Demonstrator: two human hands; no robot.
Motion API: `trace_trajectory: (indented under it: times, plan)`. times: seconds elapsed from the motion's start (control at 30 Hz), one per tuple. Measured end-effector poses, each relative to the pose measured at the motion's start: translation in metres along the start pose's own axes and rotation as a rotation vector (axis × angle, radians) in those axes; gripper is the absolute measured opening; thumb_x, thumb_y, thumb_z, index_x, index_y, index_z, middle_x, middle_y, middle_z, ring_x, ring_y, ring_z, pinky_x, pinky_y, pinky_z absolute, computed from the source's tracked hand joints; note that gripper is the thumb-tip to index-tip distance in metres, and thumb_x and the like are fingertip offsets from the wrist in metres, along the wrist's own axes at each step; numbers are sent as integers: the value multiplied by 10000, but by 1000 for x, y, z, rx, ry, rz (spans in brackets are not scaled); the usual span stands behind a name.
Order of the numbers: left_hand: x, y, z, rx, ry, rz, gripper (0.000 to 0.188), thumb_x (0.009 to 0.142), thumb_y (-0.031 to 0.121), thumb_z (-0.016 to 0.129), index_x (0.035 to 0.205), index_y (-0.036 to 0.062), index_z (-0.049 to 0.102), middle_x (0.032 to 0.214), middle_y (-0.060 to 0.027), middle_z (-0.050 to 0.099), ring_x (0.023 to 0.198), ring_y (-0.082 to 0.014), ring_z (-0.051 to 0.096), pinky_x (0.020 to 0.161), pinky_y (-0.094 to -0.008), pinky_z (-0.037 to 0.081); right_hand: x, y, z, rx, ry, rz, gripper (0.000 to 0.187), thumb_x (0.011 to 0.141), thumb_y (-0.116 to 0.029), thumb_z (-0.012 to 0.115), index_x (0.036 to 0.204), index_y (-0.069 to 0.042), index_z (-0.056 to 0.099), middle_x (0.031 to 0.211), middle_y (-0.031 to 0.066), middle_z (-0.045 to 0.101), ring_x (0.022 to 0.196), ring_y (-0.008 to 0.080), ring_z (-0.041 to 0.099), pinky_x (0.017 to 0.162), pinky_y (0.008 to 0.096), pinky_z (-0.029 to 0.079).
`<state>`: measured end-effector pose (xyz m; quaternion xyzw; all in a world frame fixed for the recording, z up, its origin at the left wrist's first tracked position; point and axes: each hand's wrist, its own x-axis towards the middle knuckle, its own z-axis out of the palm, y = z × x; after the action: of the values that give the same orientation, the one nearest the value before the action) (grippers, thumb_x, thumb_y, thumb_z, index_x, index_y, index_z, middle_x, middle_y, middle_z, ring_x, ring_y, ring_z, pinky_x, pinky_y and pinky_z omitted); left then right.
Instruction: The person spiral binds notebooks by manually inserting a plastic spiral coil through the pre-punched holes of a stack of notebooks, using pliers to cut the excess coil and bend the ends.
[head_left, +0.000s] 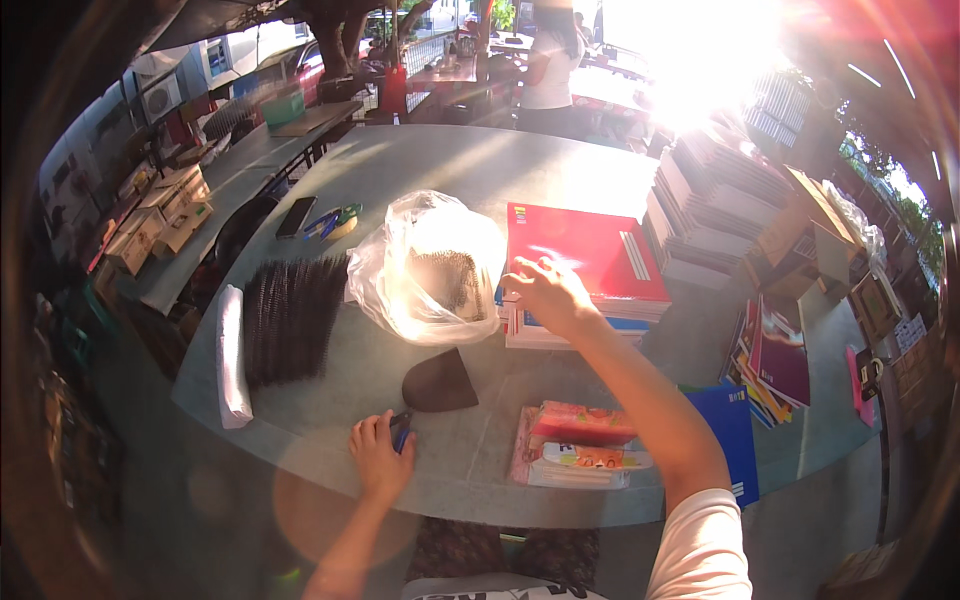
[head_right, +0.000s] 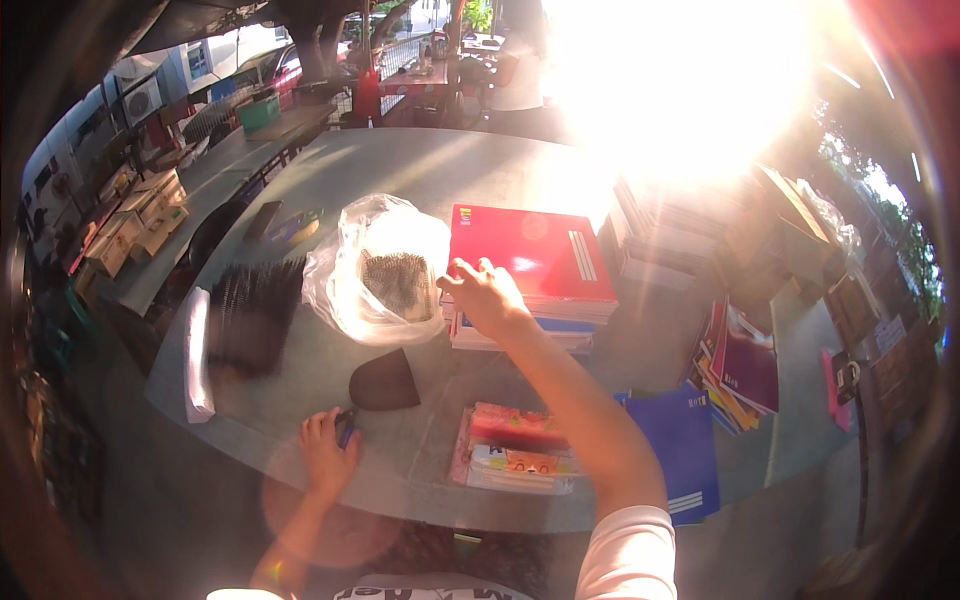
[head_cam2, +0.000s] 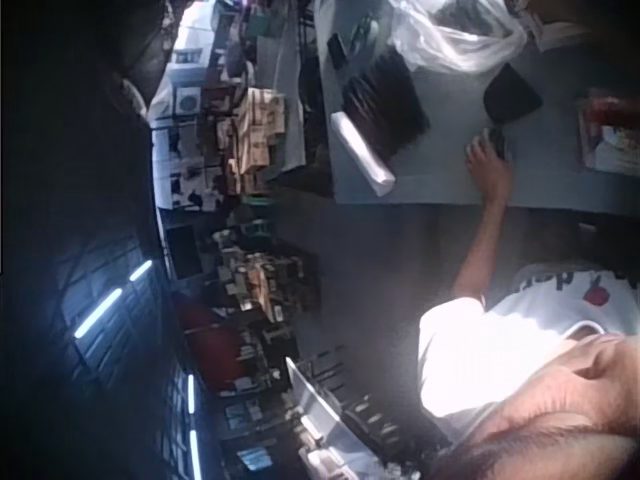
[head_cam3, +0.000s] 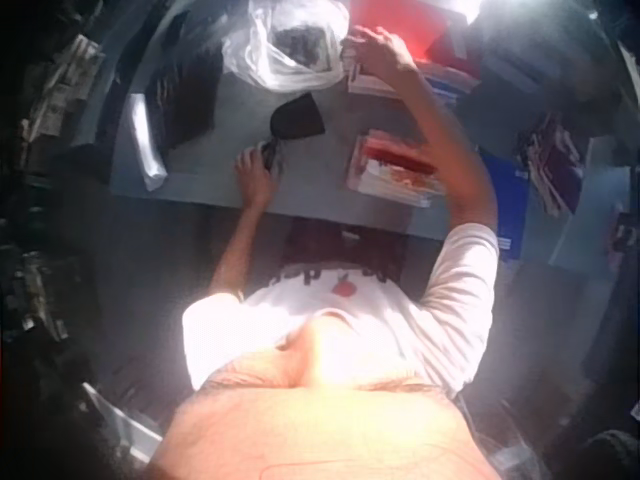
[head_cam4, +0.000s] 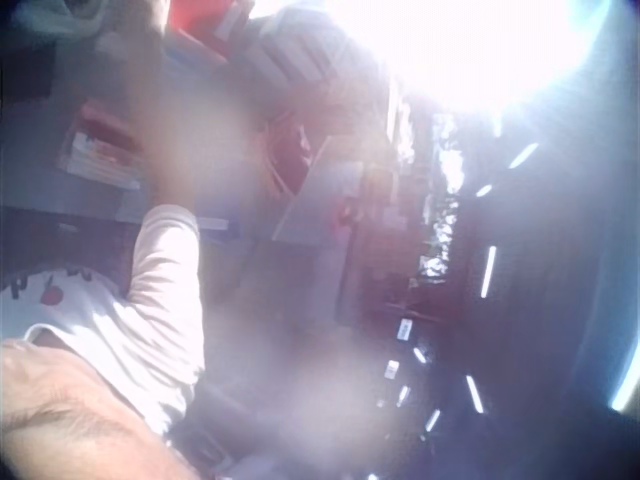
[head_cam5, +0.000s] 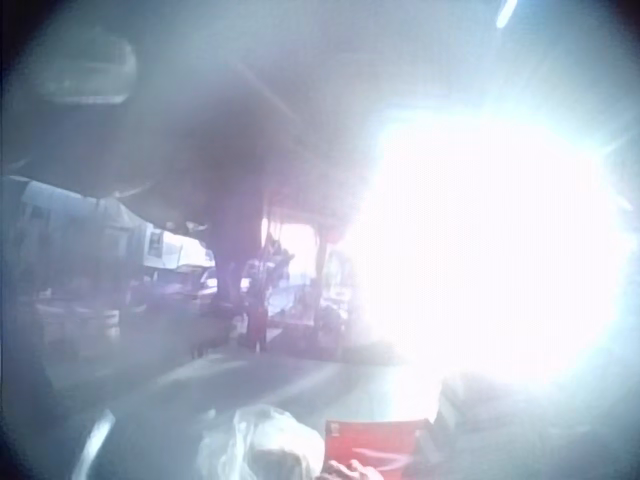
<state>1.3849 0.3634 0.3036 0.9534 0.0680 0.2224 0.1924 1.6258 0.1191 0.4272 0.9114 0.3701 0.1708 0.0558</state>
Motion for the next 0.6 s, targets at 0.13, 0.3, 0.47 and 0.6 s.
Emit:
trace_trajectory:
  times: [0.13,0.3,0.47,0.6]
  plan:
    - [-1,-2,1,-7,14,-8,504,727,244,699,1152,25,537,1074,-127,496,1059,-324,432,935,-471,320,0,4,-17,244,-13,-13,330,748,-69,600,1061,-174,608,1062,53,577,928,289,586,748,378,503]
    - [1,2,-6,-22,57,19,481,750,255,687,1150,30,542,1127,-132,501,1110,-330,426,990,-488,289,-8,5,-33,409,28,-43,343,748,-50,591,1068,-173,605,937,59,630,865,280,620,718,390,507]
    - [41,40,-31,-69,148,269,540,780,217,670,1242,19,474,1279,-155,480,1239,-362,390,1058,-476,246,-38,-3,-58,394,35,219,358,771,-36,594,1106,-158,573,920,100,632,827,311,613,730,413,491]
    - [115,129,-67,-381,201,503,617,728,164,689,1267,-2,437,1342,-179,449,1278,-358,369,1066,-503,224,-86,-24,-94,482,141,-40,369,739,-27,618,1092,-131,586,904,106,646,855,284,625,736,372,488]
